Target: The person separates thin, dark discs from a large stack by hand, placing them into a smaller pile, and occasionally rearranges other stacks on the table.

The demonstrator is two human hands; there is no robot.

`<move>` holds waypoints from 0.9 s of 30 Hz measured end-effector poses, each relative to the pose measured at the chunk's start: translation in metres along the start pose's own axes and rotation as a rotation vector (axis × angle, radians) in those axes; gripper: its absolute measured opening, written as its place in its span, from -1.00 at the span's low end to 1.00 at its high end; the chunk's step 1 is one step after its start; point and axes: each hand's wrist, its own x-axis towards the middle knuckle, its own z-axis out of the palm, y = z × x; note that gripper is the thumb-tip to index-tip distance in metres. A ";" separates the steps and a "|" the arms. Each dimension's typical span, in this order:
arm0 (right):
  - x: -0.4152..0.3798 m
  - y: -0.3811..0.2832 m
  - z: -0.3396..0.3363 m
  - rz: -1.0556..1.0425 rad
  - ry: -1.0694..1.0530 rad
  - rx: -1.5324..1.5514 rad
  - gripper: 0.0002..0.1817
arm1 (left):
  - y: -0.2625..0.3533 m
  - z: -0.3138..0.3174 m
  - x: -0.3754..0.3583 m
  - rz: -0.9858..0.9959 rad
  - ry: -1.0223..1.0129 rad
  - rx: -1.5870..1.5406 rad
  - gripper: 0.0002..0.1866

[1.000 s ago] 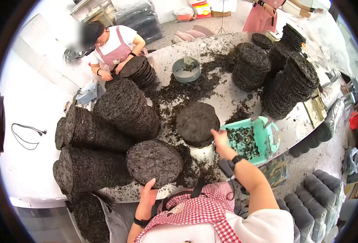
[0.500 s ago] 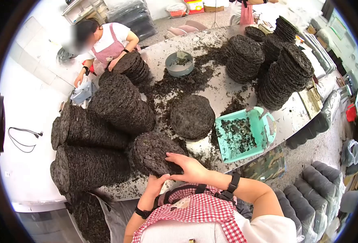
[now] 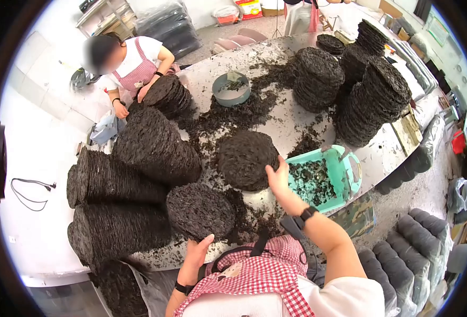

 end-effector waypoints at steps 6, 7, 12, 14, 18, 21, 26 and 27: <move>-0.083 -0.133 -0.056 -0.396 -1.079 0.292 -0.31 | 0.002 0.012 0.008 -0.025 -0.042 -0.007 -0.30; -0.094 -0.132 -0.052 -0.474 -1.095 0.205 -0.29 | 0.001 0.011 0.009 -0.035 -0.042 -0.016 -0.30; -0.081 -0.140 -0.053 -0.461 -1.049 0.060 -0.52 | 0.006 0.007 0.013 -0.007 -0.066 -0.030 -0.26; -0.064 -0.150 -0.057 -0.297 -0.800 0.155 -0.65 | 0.003 0.005 0.014 0.033 -0.012 0.005 -0.34; -0.001 -0.067 -0.028 0.065 -0.435 0.231 -0.61 | 0.001 -0.003 0.019 0.009 0.156 -0.114 -0.42; 0.016 -0.022 -0.013 0.189 -0.162 0.245 -0.32 | 0.004 -0.005 0.018 0.003 0.183 -0.254 -0.48; -0.035 -0.086 -0.053 0.703 -0.840 0.820 -0.26 | 0.003 -0.011 0.019 -0.064 0.067 -0.351 -0.56; -0.050 -0.078 -0.050 0.790 -0.924 0.800 -0.30 | 0.003 -0.007 0.020 -0.074 0.048 -0.326 -0.55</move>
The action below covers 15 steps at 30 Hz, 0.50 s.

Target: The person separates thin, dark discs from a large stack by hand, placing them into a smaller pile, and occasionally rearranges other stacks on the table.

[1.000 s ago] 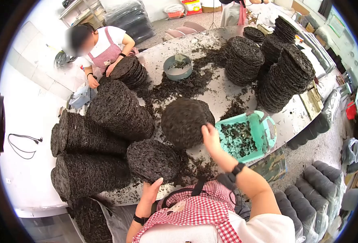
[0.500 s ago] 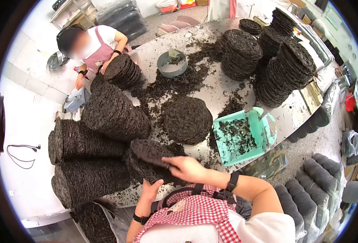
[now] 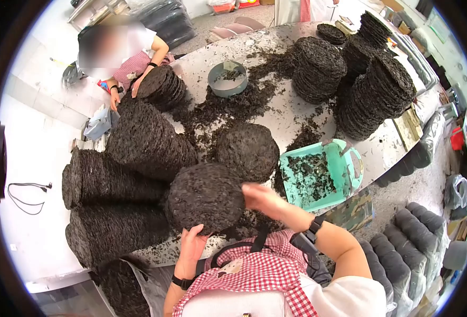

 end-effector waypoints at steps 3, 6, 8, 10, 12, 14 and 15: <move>-0.013 0.000 0.014 -0.115 0.065 -0.324 -0.60 | 0.002 0.010 -0.001 0.106 0.014 0.136 -0.50; -0.030 -0.041 0.031 -0.725 0.336 -1.011 -0.71 | -0.004 -0.028 0.013 0.417 0.207 0.483 -0.33; -0.017 -0.055 0.015 -1.155 0.273 -1.466 -0.56 | -0.014 -0.076 0.026 0.531 0.484 0.918 -0.16; 0.008 -0.039 -0.017 -0.973 0.348 -1.998 -0.47 | -0.034 -0.112 0.039 0.569 0.752 1.062 -0.04; 0.006 -0.019 -0.023 -0.856 0.345 -1.933 -0.44 | -0.023 -0.113 0.035 0.147 0.664 0.636 -0.07; -0.005 -0.003 -0.021 -0.816 0.228 -1.871 -0.41 | -0.025 -0.118 0.033 -0.006 0.589 0.366 -0.23; -0.010 0.005 -0.017 -0.850 0.172 -1.783 -0.47 | -0.024 -0.114 0.030 0.022 0.572 0.354 -0.27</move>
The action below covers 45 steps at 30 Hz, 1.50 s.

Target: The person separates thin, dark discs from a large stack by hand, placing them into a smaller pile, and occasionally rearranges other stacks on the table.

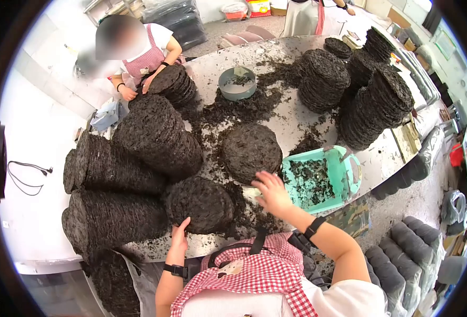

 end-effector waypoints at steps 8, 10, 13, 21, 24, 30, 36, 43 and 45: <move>0.003 -0.064 0.017 -0.132 -0.082 0.388 -0.61 | -0.004 0.018 -0.019 0.219 -0.036 -0.152 -0.39; 0.008 -0.072 0.034 -0.172 -0.105 0.404 -0.61 | -0.005 0.020 -0.010 0.165 0.074 -0.130 -0.39; 0.010 -0.078 0.043 -0.123 -0.156 0.327 -0.51 | 0.026 0.004 -0.018 -0.063 -0.285 -0.120 -0.31; 0.011 -0.096 0.022 -0.153 -0.104 0.418 -0.17 | 0.042 0.040 -0.069 0.171 -0.334 -0.242 -0.27; 0.018 -0.103 0.022 -0.111 -0.099 0.562 -0.19 | 0.043 0.039 -0.070 0.191 -0.618 -0.208 -0.20; 0.024 -0.103 0.013 -0.178 -0.094 0.561 -0.24 | 0.051 0.042 -0.076 0.002 -0.694 -0.194 -0.22; 0.022 -0.098 -0.006 -0.088 -0.284 1.023 -0.28 | 0.060 0.029 -0.083 -0.029 -0.765 -0.168 -0.25; 0.066 -0.001 -0.017 0.559 0.356 1.238 -0.42 | 0.044 0.007 -0.073 -0.048 -0.677 -0.325 -0.32; 0.067 0.050 0.023 0.721 0.538 0.815 -0.41 | 0.045 0.007 -0.074 -0.039 -0.684 -0.358 -0.32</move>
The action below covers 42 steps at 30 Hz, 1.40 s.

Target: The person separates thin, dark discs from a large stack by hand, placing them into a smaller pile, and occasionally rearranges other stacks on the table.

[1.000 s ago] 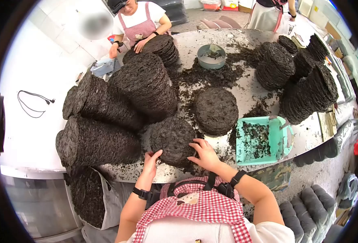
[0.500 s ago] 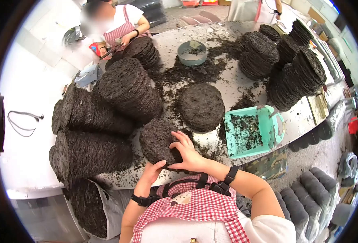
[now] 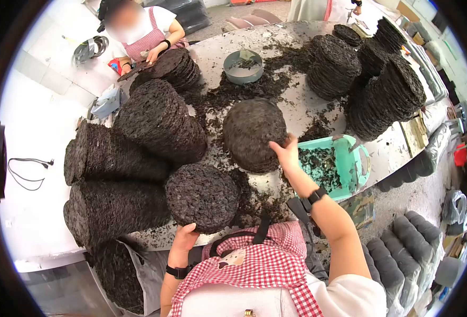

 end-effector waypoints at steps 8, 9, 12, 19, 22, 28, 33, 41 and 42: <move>-0.103 -0.090 0.004 -0.649 -0.693 -0.205 -0.29 | 0.002 0.027 0.015 -0.036 -0.059 0.100 -0.31; -0.119 -0.105 0.008 -0.732 -0.782 -0.257 -0.32 | 0.001 0.032 0.017 -0.041 -0.068 0.125 -0.31; -0.136 -0.096 0.026 -0.621 -0.832 -0.250 -0.42 | 0.003 0.037 0.021 -0.039 -0.041 0.192 -0.27; -0.101 -0.119 0.008 -0.275 -1.018 0.061 -0.49 | 0.011 0.038 0.022 0.013 -0.037 0.131 -0.25; -0.073 -0.126 -0.013 -0.269 -0.580 -0.023 -0.65 | 0.002 0.040 0.028 0.085 0.030 0.106 -0.32; 0.025 -0.010 -0.025 -0.087 -0.135 0.038 -0.35 | -0.027 0.052 0.034 0.067 0.140 -0.060 -0.33; -0.035 -0.077 -0.028 -0.586 -0.778 -0.102 -0.40 | -0.048 0.078 0.043 0.080 0.155 0.171 -0.31; -0.048 -0.076 -0.012 -0.370 -1.279 0.055 -0.49 | -0.048 0.101 0.032 0.092 0.205 0.263 -0.25; -0.038 -0.076 -0.015 -0.309 -1.301 0.110 -0.53 | -0.046 0.096 0.028 0.071 0.216 0.273 -0.23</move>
